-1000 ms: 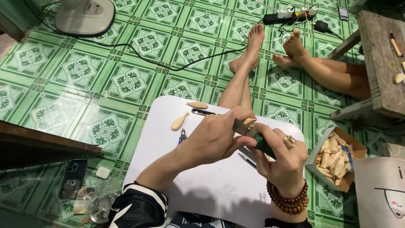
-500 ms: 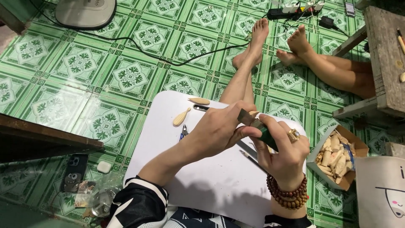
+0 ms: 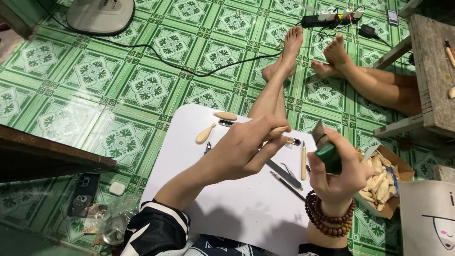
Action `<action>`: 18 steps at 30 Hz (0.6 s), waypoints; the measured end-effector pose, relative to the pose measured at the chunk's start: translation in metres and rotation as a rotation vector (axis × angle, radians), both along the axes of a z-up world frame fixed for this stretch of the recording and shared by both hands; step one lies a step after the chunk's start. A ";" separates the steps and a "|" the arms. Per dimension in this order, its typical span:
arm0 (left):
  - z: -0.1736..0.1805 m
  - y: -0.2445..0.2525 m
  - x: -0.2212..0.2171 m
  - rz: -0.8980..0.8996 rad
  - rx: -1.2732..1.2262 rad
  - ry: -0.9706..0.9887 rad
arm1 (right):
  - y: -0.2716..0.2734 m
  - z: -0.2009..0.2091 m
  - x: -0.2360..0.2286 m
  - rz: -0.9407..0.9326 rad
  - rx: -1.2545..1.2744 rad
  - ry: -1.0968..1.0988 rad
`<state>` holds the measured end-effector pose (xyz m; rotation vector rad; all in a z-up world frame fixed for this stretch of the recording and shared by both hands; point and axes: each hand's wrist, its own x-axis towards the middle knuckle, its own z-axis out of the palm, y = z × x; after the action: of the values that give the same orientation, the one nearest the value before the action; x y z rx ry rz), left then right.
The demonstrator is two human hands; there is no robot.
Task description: Carving and shaping a small wooden object using a utility knife and carving tools.
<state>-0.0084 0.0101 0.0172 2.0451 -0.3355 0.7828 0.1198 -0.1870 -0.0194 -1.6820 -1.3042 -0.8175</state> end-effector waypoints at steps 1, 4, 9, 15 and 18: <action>0.000 0.000 -0.002 -0.002 0.000 0.003 | 0.001 0.003 -0.003 -0.002 0.000 0.003; 0.002 0.001 -0.005 -0.047 -0.114 0.137 | 0.004 0.009 -0.005 0.016 -0.026 0.021; 0.004 0.003 -0.003 -0.170 -0.173 -0.003 | 0.005 0.011 -0.005 0.016 0.004 0.041; 0.001 0.001 -0.003 -0.057 -0.131 -0.098 | 0.003 0.003 0.005 0.061 -0.076 0.001; 0.002 0.000 -0.007 -0.104 -0.142 -0.017 | 0.007 0.009 0.002 0.110 -0.137 -0.043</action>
<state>-0.0152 0.0105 0.0191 1.8738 -0.3814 0.7397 0.1213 -0.1798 -0.0103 -1.6893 -1.4974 -0.7168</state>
